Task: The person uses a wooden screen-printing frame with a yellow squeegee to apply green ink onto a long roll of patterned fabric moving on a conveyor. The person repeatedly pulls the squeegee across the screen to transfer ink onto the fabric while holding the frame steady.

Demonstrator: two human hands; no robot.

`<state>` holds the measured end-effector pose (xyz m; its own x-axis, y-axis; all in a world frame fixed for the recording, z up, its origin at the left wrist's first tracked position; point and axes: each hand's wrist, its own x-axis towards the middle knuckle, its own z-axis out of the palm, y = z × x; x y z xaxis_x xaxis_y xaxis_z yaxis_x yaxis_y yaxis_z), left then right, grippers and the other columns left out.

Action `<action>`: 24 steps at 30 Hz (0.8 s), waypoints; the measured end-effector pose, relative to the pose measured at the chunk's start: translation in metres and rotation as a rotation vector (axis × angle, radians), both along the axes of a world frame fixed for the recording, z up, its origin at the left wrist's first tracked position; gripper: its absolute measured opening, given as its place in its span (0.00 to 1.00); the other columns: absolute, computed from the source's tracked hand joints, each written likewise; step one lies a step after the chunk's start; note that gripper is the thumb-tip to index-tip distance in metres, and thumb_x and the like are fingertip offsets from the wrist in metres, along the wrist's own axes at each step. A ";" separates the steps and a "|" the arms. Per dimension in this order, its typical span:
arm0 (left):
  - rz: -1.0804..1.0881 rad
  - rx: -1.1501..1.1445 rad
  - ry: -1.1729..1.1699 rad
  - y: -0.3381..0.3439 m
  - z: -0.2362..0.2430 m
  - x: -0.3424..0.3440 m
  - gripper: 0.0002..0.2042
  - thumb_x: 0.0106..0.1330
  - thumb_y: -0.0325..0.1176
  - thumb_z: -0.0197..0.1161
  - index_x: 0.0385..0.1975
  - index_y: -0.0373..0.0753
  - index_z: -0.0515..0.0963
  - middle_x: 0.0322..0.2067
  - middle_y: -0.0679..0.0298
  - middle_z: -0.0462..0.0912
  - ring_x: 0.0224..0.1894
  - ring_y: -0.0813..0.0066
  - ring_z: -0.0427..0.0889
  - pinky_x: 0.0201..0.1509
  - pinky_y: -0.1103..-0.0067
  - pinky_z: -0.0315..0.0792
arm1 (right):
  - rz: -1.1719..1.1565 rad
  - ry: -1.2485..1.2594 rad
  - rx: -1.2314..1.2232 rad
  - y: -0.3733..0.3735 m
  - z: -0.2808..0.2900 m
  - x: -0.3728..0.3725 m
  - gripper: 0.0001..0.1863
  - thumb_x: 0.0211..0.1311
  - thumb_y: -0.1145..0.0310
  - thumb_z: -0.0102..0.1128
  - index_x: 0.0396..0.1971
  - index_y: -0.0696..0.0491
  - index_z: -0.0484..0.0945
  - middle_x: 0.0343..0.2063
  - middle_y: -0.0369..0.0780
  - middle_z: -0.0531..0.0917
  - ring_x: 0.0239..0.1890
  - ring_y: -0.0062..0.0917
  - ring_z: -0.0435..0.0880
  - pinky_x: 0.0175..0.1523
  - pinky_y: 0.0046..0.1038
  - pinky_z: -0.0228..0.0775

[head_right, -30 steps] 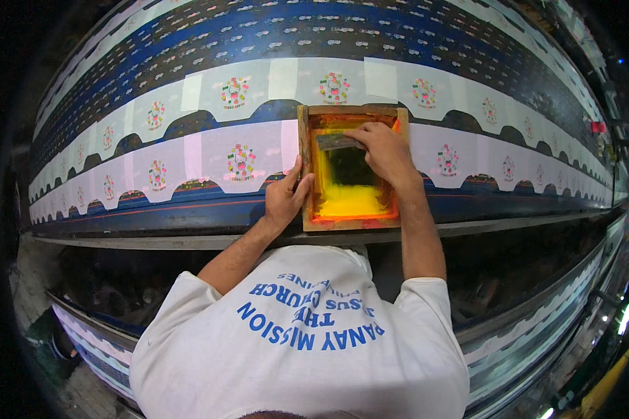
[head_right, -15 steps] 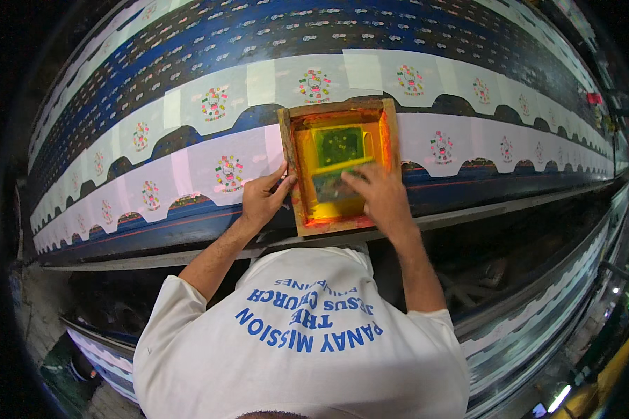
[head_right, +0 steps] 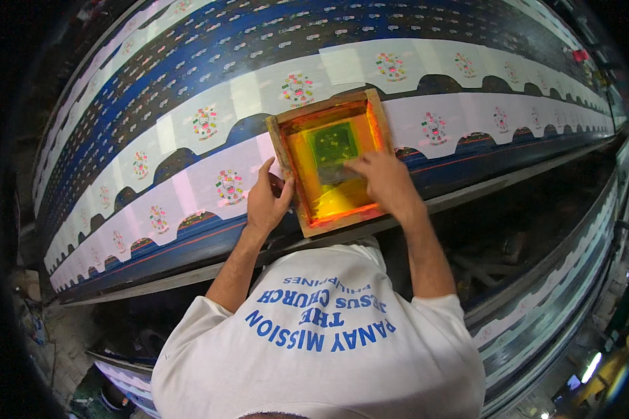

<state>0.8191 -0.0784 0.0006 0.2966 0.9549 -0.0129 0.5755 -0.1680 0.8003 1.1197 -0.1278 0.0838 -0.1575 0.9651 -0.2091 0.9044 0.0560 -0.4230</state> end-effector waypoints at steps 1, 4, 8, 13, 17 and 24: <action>-0.001 -0.134 0.028 -0.002 0.003 0.003 0.38 0.75 0.44 0.71 0.78 0.32 0.64 0.25 0.54 0.87 0.25 0.53 0.87 0.32 0.60 0.81 | -0.009 0.019 0.011 -0.022 -0.002 -0.003 0.27 0.63 0.81 0.63 0.61 0.47 0.88 0.55 0.43 0.88 0.60 0.42 0.86 0.67 0.43 0.79; -0.117 -0.243 0.258 0.005 0.008 0.016 0.44 0.78 0.48 0.63 0.83 0.29 0.50 0.28 0.44 0.89 0.31 0.40 0.90 0.36 0.52 0.83 | -0.061 0.009 0.071 -0.069 -0.003 -0.017 0.28 0.61 0.82 0.62 0.61 0.47 0.88 0.56 0.42 0.87 0.61 0.41 0.85 0.67 0.43 0.79; -0.129 -0.230 0.332 0.007 0.011 0.027 0.51 0.75 0.49 0.65 0.84 0.26 0.42 0.29 0.36 0.88 0.35 0.33 0.90 0.40 0.49 0.84 | -0.071 -0.002 0.105 -0.076 -0.008 -0.021 0.30 0.61 0.85 0.60 0.62 0.47 0.87 0.58 0.41 0.87 0.63 0.40 0.84 0.69 0.43 0.79; -0.131 -0.256 0.255 0.015 0.000 0.025 0.53 0.72 0.47 0.66 0.84 0.27 0.37 0.31 0.36 0.89 0.36 0.32 0.90 0.43 0.48 0.84 | -0.047 0.005 0.152 -0.075 -0.007 -0.017 0.31 0.60 0.83 0.62 0.63 0.47 0.87 0.58 0.42 0.87 0.63 0.40 0.84 0.68 0.43 0.78; -0.121 -0.291 0.194 0.014 0.005 0.027 0.54 0.71 0.41 0.67 0.85 0.30 0.35 0.31 0.39 0.90 0.34 0.36 0.91 0.39 0.53 0.85 | -0.054 0.019 0.164 -0.075 -0.013 -0.010 0.29 0.62 0.82 0.63 0.63 0.46 0.87 0.57 0.42 0.87 0.62 0.40 0.85 0.68 0.43 0.79; -0.078 -0.185 0.096 0.002 0.011 0.088 0.55 0.70 0.39 0.69 0.86 0.34 0.35 0.28 0.46 0.90 0.28 0.46 0.92 0.34 0.61 0.84 | -0.050 0.075 0.212 -0.077 0.000 0.062 0.27 0.64 0.81 0.62 0.63 0.47 0.87 0.55 0.43 0.88 0.60 0.39 0.86 0.67 0.42 0.79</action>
